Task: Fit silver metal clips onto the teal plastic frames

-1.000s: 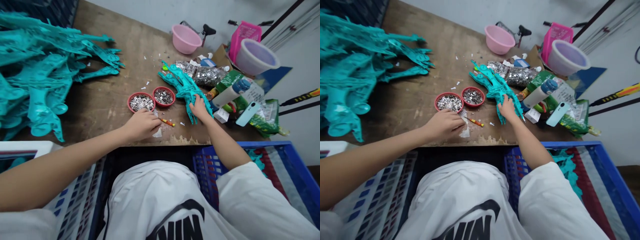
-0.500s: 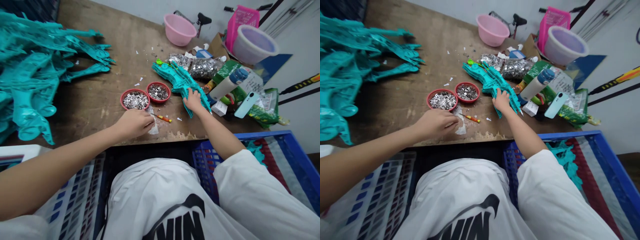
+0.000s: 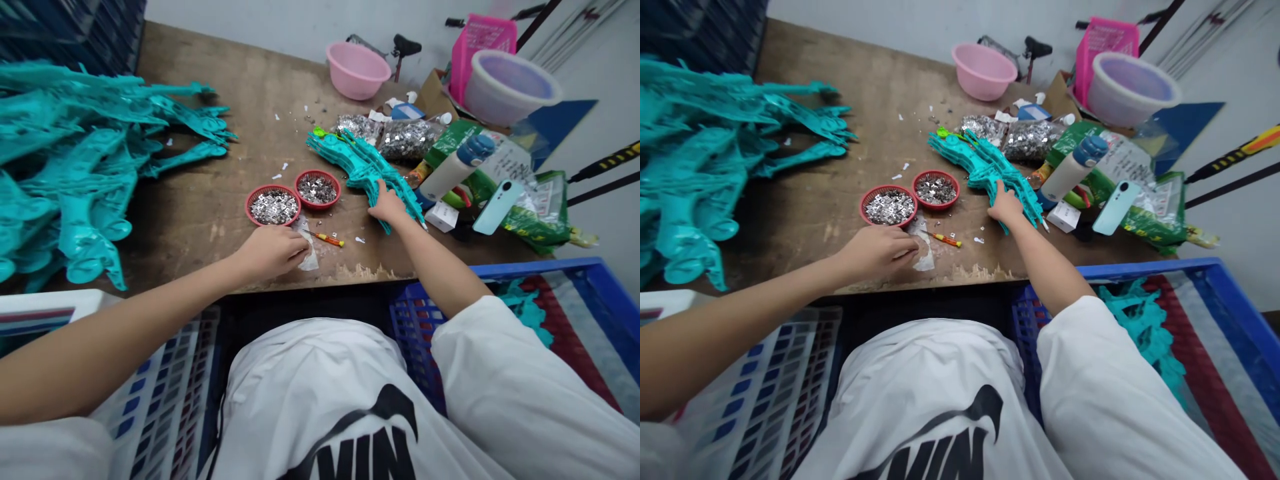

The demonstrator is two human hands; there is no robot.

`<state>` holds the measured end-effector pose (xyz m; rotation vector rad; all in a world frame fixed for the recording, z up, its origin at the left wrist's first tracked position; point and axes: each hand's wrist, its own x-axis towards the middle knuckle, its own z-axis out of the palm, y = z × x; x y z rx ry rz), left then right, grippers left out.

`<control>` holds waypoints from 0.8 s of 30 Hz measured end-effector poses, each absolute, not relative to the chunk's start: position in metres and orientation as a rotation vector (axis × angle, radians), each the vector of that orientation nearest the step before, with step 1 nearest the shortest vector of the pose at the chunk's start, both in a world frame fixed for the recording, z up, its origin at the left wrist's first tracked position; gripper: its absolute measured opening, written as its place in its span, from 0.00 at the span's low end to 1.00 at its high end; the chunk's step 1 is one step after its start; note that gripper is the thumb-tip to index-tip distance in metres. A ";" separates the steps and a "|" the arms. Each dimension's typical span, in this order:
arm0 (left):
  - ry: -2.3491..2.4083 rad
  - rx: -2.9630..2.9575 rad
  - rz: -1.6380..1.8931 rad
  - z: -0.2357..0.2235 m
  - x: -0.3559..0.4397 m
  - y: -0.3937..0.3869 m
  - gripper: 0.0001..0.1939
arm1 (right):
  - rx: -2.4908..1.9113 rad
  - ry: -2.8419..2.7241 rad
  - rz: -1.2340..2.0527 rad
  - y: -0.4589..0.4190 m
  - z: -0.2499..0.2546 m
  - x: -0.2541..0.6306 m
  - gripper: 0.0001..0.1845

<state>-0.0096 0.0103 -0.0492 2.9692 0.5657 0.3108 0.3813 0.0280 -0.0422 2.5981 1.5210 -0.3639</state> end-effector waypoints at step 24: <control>0.382 2.994 0.309 -0.055 -0.008 0.006 0.14 | 2.562 1.624 -0.446 0.030 -0.034 0.387 0.68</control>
